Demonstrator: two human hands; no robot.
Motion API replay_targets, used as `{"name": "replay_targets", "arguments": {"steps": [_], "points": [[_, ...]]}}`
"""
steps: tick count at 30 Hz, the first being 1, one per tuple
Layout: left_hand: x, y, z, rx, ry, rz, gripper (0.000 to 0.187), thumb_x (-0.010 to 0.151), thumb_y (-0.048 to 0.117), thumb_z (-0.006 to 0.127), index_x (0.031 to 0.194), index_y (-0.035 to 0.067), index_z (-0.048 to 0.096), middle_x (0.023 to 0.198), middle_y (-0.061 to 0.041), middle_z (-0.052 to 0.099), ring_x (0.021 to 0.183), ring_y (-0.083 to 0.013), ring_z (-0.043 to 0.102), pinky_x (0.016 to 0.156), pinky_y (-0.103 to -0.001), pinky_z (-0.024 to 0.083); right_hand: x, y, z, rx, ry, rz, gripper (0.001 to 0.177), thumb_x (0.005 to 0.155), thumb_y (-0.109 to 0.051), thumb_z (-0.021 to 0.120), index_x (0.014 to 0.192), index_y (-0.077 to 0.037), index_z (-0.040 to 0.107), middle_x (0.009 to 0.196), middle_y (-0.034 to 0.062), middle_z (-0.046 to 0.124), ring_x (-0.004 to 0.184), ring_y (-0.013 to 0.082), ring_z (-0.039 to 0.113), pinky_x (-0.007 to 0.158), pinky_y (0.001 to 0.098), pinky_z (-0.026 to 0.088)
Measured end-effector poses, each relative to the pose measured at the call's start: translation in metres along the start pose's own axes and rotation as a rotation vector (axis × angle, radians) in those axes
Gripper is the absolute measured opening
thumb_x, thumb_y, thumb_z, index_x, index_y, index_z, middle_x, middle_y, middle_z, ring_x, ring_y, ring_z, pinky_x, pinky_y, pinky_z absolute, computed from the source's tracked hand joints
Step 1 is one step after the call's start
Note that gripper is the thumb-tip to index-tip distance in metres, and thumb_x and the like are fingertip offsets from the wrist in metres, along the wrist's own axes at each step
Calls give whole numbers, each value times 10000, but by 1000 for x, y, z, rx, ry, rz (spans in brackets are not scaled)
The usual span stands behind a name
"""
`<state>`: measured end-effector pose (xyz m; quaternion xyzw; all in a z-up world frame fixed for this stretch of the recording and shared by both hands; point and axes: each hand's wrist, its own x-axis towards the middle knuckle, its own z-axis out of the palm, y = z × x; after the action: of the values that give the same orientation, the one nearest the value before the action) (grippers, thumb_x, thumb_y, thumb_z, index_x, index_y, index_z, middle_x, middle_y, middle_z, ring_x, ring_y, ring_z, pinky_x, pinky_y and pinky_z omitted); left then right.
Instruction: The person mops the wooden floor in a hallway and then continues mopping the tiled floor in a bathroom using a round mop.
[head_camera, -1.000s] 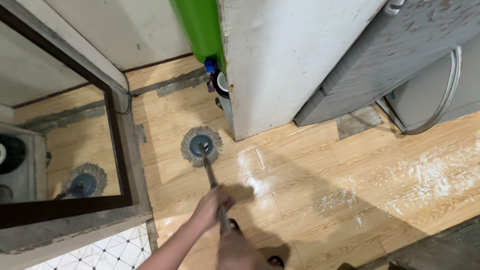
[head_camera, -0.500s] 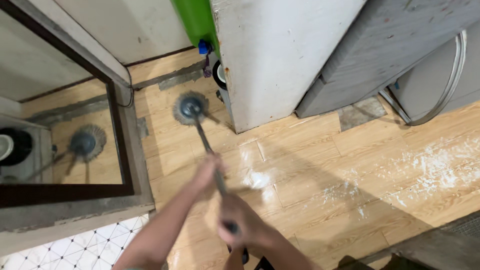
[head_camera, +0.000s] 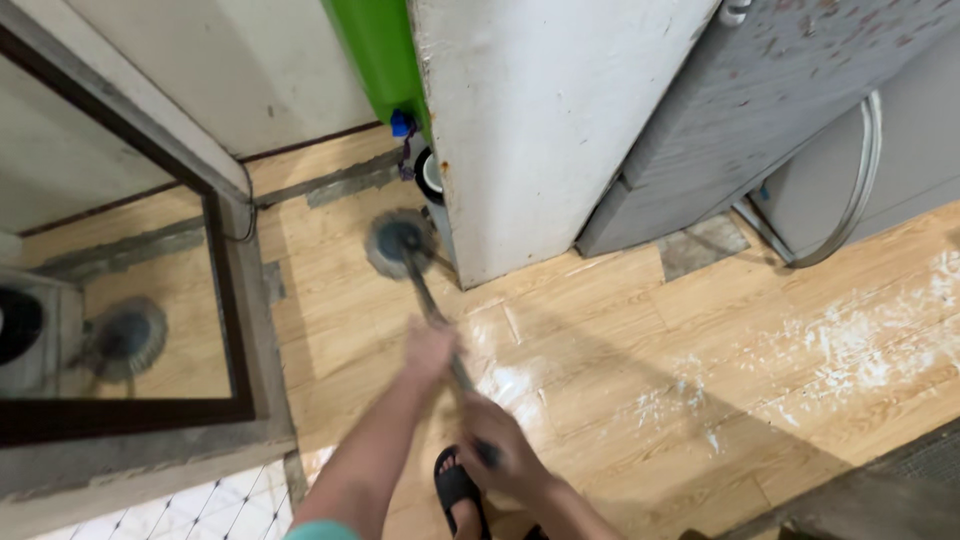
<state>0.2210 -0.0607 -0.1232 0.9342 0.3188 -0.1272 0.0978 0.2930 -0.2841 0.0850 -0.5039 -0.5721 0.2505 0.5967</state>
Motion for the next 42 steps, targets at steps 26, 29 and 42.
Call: {"name": "replay_targets", "arguments": {"steps": [26, 29, 42], "points": [[-209, -27, -118, -545, 246, -708, 225, 801, 365, 653, 913, 233, 798, 1019, -80, 758, 1092, -302, 670, 1162, -656, 212, 144, -119, 56, 259, -890, 103, 246, 800, 8, 698, 644, -26, 511, 607, 76, 530, 570, 156, 488, 524, 306, 411], [-261, -23, -83, -623, 382, -787, 233, 767, 374, 701, 875, 176, 756, 977, -83, 759, 1025, -294, 696, 1020, -597, 396, 139, -142, 80, 408, -1031, 34, 200, 836, -22, 678, 680, -35, 554, 672, 69, 604, 621, 138, 557, 562, 282, 462], [-416, 61, -164, -744, 938, -1195, 279, 923, 375, 703, 875, 108, 769, 889, -65, 746, 829, -341, 687, 708, -407, 518, 89, -243, 112, 586, -1451, -476, 62, 784, -18, 649, 766, -37, 593, 751, 109, 621, 725, 302, 629, 696, 376, 507]]}}
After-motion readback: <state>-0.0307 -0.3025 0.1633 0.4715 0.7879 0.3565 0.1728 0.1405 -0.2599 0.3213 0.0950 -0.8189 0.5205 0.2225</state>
